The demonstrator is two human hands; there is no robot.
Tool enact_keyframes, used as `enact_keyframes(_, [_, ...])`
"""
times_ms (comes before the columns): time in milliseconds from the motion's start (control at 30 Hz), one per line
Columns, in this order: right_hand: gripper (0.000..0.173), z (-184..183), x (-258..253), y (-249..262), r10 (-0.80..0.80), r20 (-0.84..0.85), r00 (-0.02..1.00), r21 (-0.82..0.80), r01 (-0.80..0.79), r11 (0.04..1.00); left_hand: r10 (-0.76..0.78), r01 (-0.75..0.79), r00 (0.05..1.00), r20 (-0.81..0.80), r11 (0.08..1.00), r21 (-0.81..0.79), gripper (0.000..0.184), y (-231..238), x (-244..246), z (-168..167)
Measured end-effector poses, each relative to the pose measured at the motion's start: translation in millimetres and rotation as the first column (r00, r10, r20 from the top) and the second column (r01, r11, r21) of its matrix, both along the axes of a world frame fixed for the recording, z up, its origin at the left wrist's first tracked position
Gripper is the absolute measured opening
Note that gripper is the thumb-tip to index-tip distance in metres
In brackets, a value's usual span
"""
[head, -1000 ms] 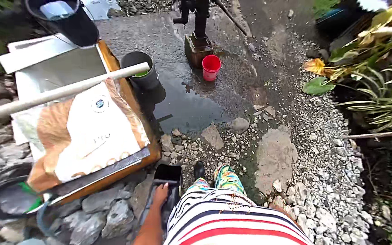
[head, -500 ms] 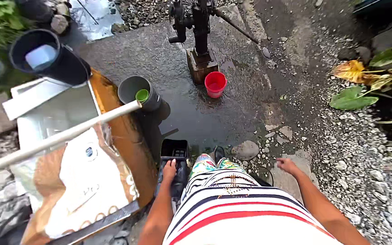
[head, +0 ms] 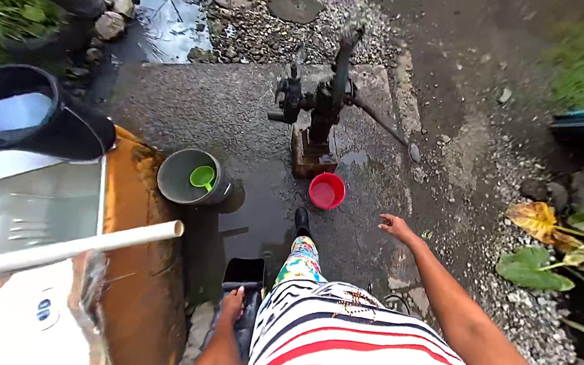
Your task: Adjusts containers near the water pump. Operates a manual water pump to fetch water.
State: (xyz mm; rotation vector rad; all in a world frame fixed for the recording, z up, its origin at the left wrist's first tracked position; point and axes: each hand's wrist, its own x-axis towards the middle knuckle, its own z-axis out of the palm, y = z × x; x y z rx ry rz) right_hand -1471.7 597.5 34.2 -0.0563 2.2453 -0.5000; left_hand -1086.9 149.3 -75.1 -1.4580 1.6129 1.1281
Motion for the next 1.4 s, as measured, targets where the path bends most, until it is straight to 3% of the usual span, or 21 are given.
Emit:
enact_keyframes(133, [0.065,-1,-107,-26,0.031,0.106,0.994,0.104,-0.043,0.994,0.078,-0.078,0.997,-0.017,0.997,0.013,0.051,-5,-87,6])
enact_keyframes(267, [0.066,17,-217,-51,-0.001,-0.014,1.000,0.110,0.002,0.994,0.106,-0.108,0.988,-0.114,0.994,-0.007,0.049,-20,-185,31])
enact_keyframes(433, [0.079,8,-342,-81,0.108,-0.142,0.984,0.203,-0.078,0.976,0.125,-0.146,0.960,-0.249,0.987,-0.068,0.048,-38,-283,59])
enact_keyframes(633, [0.101,-33,-449,-103,0.223,-0.182,0.958,0.278,-0.168,0.946,0.265,-0.339,0.881,-0.392,0.931,-0.132,0.040,-20,-345,90])
enact_keyframes(767, [0.081,-71,-498,-98,0.320,-0.017,0.947,0.231,-0.308,0.923,0.304,-0.403,0.849,-0.432,0.902,-0.155,0.040,-10,-366,88])
enact_keyframes(933, [0.052,-99,-521,-93,0.350,0.086,0.933,0.291,-0.360,0.887,0.314,-0.404,0.874,-0.372,0.894,-0.194,0.039,-28,-407,56])
enact_keyframes(1067, [0.050,-86,-503,-81,0.353,0.059,0.934,0.329,-0.352,0.876,0.344,-0.399,0.883,-0.319,0.908,-0.127,0.039,-64,-451,12])
enact_keyframes(1233, [0.051,-11,-496,-57,0.440,0.101,0.892,0.497,-0.429,0.754,0.327,-0.342,0.915,-0.235,0.939,-0.026,0.040,-117,-506,-57])
enact_keyframes(1400, [0.056,93,-494,-79,0.503,0.175,0.846,0.662,-0.479,0.576,0.239,-0.247,0.951,-0.199,0.969,-0.018,0.039,-162,-544,-140])
